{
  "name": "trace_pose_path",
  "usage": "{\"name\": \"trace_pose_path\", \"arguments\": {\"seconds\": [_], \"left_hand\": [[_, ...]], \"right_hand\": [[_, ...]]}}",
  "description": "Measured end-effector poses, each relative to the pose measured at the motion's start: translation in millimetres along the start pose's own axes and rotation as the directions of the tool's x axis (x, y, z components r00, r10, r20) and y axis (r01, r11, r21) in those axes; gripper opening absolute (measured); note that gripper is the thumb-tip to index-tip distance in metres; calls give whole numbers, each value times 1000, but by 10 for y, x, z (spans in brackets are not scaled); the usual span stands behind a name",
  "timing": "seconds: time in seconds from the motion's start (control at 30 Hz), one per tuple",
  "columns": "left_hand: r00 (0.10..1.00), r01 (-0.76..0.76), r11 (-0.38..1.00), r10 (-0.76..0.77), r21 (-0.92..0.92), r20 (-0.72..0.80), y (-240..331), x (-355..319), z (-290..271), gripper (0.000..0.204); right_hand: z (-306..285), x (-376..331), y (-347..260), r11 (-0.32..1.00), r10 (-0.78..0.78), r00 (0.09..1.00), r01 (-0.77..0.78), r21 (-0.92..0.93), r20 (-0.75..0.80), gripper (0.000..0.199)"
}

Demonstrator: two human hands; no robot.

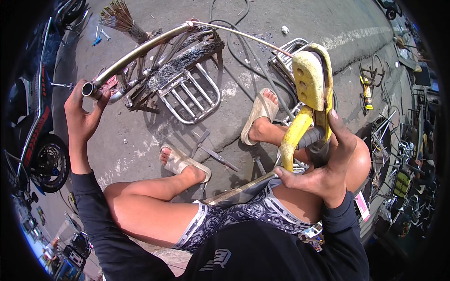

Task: The person sits on the ground and welds a metal frame using a handheld welding torch. They repeatedly position the frame, apply welds to joints, and inspect the connections. The person also uses a metal file to smooth the welded areas.

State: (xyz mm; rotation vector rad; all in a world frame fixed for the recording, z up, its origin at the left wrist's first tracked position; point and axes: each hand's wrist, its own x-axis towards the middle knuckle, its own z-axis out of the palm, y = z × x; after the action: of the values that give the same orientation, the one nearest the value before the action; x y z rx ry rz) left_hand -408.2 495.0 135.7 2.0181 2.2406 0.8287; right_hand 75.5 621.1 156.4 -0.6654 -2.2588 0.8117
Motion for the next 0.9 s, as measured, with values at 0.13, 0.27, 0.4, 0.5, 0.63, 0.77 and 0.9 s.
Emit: {"name": "trace_pose_path", "arguments": {"seconds": [0.13,0.27,0.4,0.5,0.63,0.77,0.9], "left_hand": [[1000,-3,1000,3,-5,2,-3,-2,-2,29],[1000,1,1000,-1,1,16,-1,1,-7,30],[1000,-2,1000,2,-1,3,1,2,-3,31],[1000,-5,1000,5,0,2,-2,0,0,31],[1000,-7,1000,7,3,3,-10,-3,-5,31],[1000,3,1000,-3,3,16,-18,-3,-7,30],[1000,9,1000,-9,3,4,-16,-3,-5,31]], "right_hand": [[16,14,-9,1000,10,1000,-10,19,5,120],[10,28,-26,1000,4,1000,-4,-19,-2,119],[8,46,-38,999,-9,1000,9,-36,1,119],[9,53,-49,999,-2,1000,2,-55,3,119],[12,65,-52,998,-9,1000,9,-55,3,118],[3,68,-60,998,-6,1000,7,-66,3,118],[5,64,-57,997,16,1000,-16,-70,3,119]]}}
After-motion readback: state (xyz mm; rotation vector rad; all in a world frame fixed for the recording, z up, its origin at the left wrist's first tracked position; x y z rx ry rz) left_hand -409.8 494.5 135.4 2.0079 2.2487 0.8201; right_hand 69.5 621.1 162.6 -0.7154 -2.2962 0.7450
